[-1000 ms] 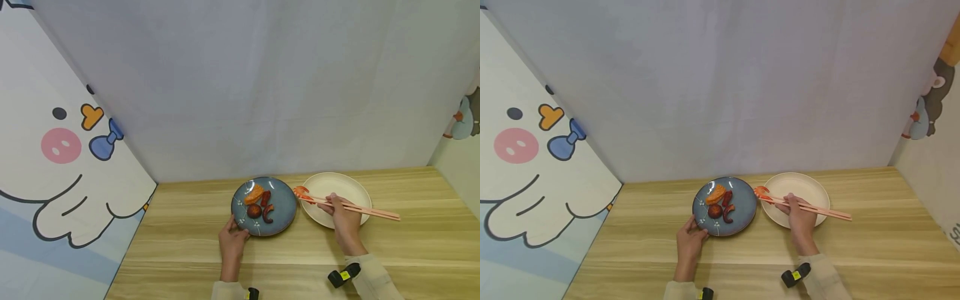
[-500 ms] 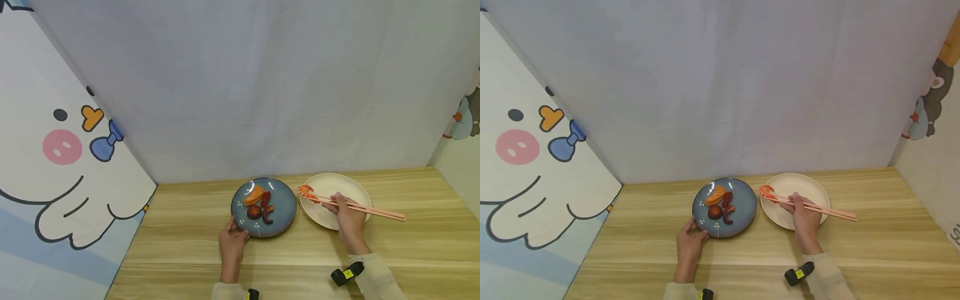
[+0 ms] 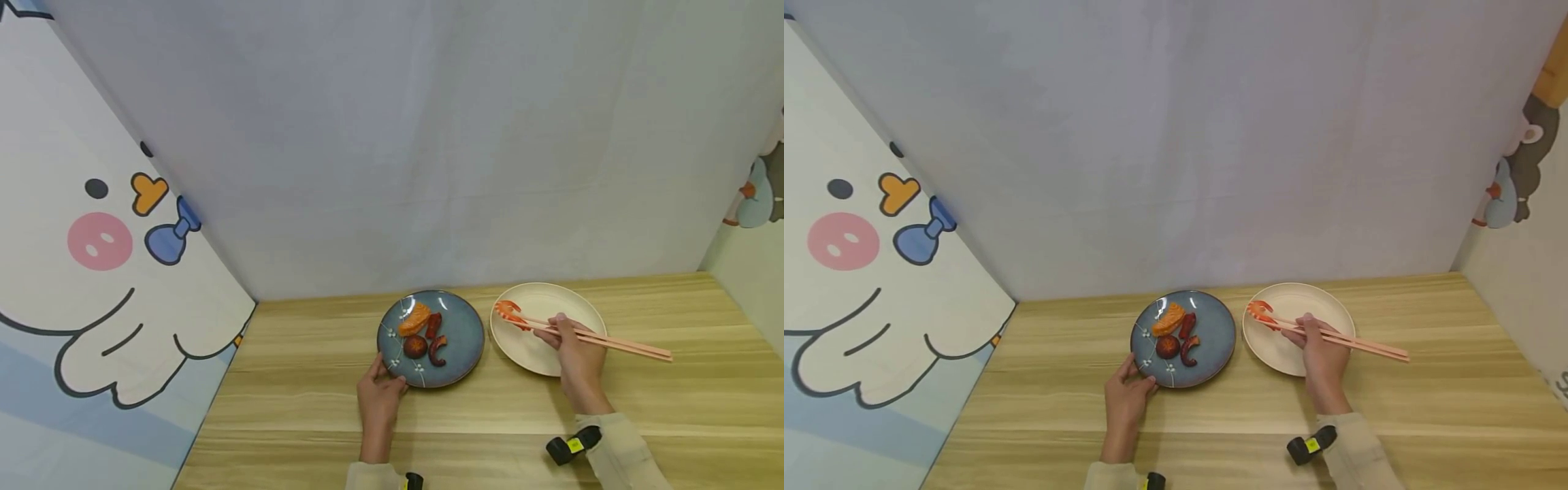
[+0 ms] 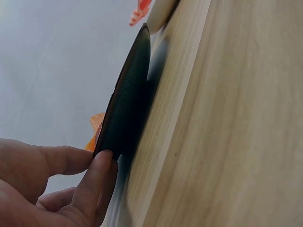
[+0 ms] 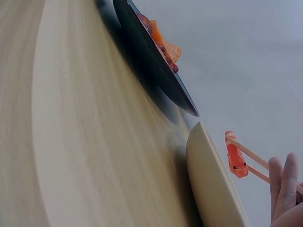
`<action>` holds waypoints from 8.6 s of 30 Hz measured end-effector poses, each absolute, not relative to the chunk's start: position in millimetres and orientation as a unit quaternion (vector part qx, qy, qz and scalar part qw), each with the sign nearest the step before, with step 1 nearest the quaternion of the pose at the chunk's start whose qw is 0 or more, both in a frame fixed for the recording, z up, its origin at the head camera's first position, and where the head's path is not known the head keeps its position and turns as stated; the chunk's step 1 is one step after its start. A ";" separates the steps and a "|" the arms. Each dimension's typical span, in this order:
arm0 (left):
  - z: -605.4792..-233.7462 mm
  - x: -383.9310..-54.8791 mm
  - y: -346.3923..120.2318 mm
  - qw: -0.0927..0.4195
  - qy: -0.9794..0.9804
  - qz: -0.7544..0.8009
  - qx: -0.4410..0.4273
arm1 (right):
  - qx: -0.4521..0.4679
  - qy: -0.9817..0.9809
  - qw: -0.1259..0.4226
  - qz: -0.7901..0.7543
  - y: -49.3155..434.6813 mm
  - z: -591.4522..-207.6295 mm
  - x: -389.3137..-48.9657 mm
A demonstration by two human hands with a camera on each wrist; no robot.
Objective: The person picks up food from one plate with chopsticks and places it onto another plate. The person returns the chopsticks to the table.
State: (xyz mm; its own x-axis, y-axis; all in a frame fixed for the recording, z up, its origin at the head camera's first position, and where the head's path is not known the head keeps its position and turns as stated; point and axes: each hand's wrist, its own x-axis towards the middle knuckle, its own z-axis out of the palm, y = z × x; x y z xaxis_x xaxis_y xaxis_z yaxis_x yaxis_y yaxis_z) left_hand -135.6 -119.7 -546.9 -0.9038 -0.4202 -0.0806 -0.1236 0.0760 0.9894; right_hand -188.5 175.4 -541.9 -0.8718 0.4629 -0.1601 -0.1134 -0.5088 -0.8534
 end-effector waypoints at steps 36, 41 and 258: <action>-546.3 -135.2 -119.9 0.104 -0.712 -0.669 0.186 | -0.216 -0.432 0.190 0.855 205.6 -543.9 -195.9; -546.9 -135.5 -120.1 0.101 -0.713 -0.666 0.195 | -0.223 -0.432 0.194 0.852 209.2 -541.9 -196.9; -547.1 -131.5 -117.2 0.132 -0.691 -0.689 0.177 | -0.147 -0.586 0.189 0.774 194.1 -527.9 -165.3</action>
